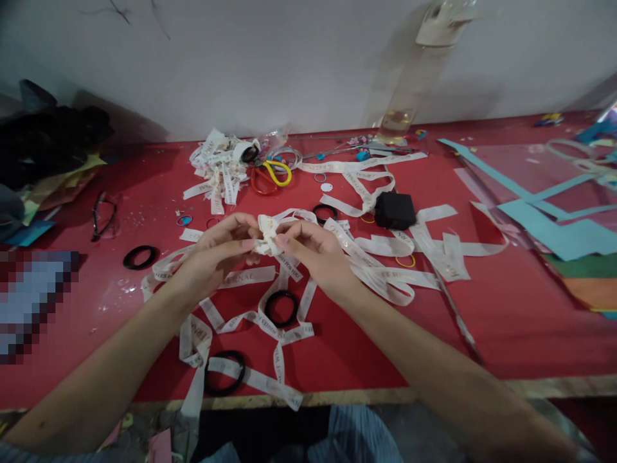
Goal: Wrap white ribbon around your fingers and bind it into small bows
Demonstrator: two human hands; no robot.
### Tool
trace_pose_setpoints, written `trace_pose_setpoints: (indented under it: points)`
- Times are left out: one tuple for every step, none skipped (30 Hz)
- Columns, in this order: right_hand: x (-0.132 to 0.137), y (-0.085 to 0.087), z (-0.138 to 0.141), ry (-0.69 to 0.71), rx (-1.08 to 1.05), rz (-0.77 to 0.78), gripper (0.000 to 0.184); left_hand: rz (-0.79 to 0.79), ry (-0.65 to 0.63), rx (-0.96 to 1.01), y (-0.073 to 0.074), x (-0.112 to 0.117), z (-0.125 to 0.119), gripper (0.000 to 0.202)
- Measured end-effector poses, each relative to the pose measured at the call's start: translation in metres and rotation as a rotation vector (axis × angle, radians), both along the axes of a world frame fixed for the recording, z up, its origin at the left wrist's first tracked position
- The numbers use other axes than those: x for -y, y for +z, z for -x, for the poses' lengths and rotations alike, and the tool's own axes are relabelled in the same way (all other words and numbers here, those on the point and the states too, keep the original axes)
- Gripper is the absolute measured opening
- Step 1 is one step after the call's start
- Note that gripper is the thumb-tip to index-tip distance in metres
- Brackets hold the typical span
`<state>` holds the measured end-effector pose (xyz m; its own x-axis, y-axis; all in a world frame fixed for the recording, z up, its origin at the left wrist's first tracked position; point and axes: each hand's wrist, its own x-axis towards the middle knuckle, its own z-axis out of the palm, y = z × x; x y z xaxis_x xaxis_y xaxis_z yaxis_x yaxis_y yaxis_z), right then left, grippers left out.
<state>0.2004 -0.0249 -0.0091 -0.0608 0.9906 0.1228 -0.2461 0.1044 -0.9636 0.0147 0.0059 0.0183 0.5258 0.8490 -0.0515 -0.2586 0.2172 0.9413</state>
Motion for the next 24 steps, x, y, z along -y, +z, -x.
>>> trace_pose_setpoints:
  points:
    - [0.0009,0.0008,0.0003,0.000,0.035,-0.025,0.017,-0.020,-0.002,-0.028,0.0001,0.0003,-0.0010,0.018]
    - [0.0020,0.0017,0.0006,0.003,0.074,-0.055,0.017,-0.037,-0.003,-0.054,0.0001,0.0007,-0.0020,0.019]
    - [0.0031,0.0026,0.0009,0.007,0.116,-0.089,0.017,-0.052,0.000,-0.080,-0.0003,0.0011,-0.0030,0.021]
    - [0.0043,0.0033,0.0010,0.014,0.160,-0.119,0.017,-0.068,0.009,-0.106,-0.0010,0.0014,-0.0038,0.023]
    - [0.0053,0.0038,0.0011,0.017,0.195,-0.153,0.016,-0.088,0.023,-0.131,-0.0020,0.0015,-0.0044,0.024]
    - [0.0060,0.0039,0.0010,0.017,0.232,-0.177,0.015,-0.112,0.039,-0.157,-0.0033,0.0014,-0.0047,0.025]
    - [0.0063,0.0038,0.0007,0.013,0.268,-0.192,0.014,-0.138,0.055,-0.180,-0.0046,0.0011,-0.0046,0.025]
    - [0.0064,0.0035,0.0004,0.005,0.307,-0.196,0.012,-0.163,0.069,-0.197,-0.0059,0.0006,-0.0042,0.025]
    - [0.0061,0.0031,-0.0002,-0.008,0.339,-0.198,0.012,-0.184,0.078,-0.207,-0.0070,0.0001,-0.0035,0.023]
    - [0.0056,0.0027,-0.0008,-0.023,0.361,-0.202,0.011,-0.197,0.085,-0.205,-0.0078,-0.0005,-0.0027,0.021]
    - [0.0050,0.0024,-0.0015,-0.040,0.372,-0.210,0.011,-0.201,0.087,-0.193,-0.0083,-0.0010,-0.0019,0.019]
    - [0.0044,0.0023,-0.0021,-0.056,0.373,-0.221,0.011,-0.196,0.082,-0.172,-0.0084,-0.0014,-0.0011,0.018]
    - [0.0038,0.0023,-0.0027,-0.071,0.367,-0.231,0.011,-0.188,0.068,-0.148,-0.0082,-0.0016,-0.0005,0.018]
    - [0.0034,0.0024,-0.0032,-0.083,0.357,-0.238,0.011,-0.177,0.048,-0.126,-0.0077,-0.0017,-0.0002,0.021]
    - [0.0032,0.0027,-0.0035,-0.092,0.349,-0.240,0.012,-0.168,0.031,-0.108,-0.0071,-0.0017,-0.0001,0.026]
    - [0.0031,0.0030,-0.0037,-0.098,0.344,-0.238,0.013,-0.163,0.019,-0.101,-0.0064,-0.0015,-0.0004,0.030]
    - [0.0032,0.0034,-0.0038,-0.101,0.339,-0.234,0.014,-0.165,0.015,-0.106,-0.0057,-0.0012,-0.0009,0.032]
    - [0.0034,0.0037,-0.0039,-0.102,0.337,-0.230,0.015,-0.175,0.023,-0.120,-0.0051,-0.0010,-0.0015,0.032]
    - [0.0037,0.0041,-0.0039,-0.099,0.335,-0.227,0.016,-0.191,0.035,-0.140,-0.0047,-0.0007,-0.0022,0.030]
    - [0.0040,0.0045,-0.0038,-0.096,0.331,-0.225,0.016,-0.211,0.049,-0.162,-0.0045,-0.0005,-0.0028,0.028]
    - [0.0043,0.0049,-0.0038,-0.091,0.326,-0.223,0.017,-0.237,0.060,-0.181,-0.0045,-0.0004,-0.0032,0.026]
    - [0.0045,0.0052,-0.0038,-0.085,0.321,-0.220,0.017,-0.265,0.071,-0.195,-0.0048,-0.0003,-0.0035,0.025]
    - [0.0046,0.0055,-0.0038,-0.077,0.317,-0.217,0.017,-0.298,0.083,-0.203,-0.0052,-0.0001,-0.0035,0.024]
    - [0.0046,0.0057,-0.0038,-0.069,0.313,-0.215,0.017,-0.331,0.094,-0.207,-0.0057,0.0000,-0.0035,0.023]
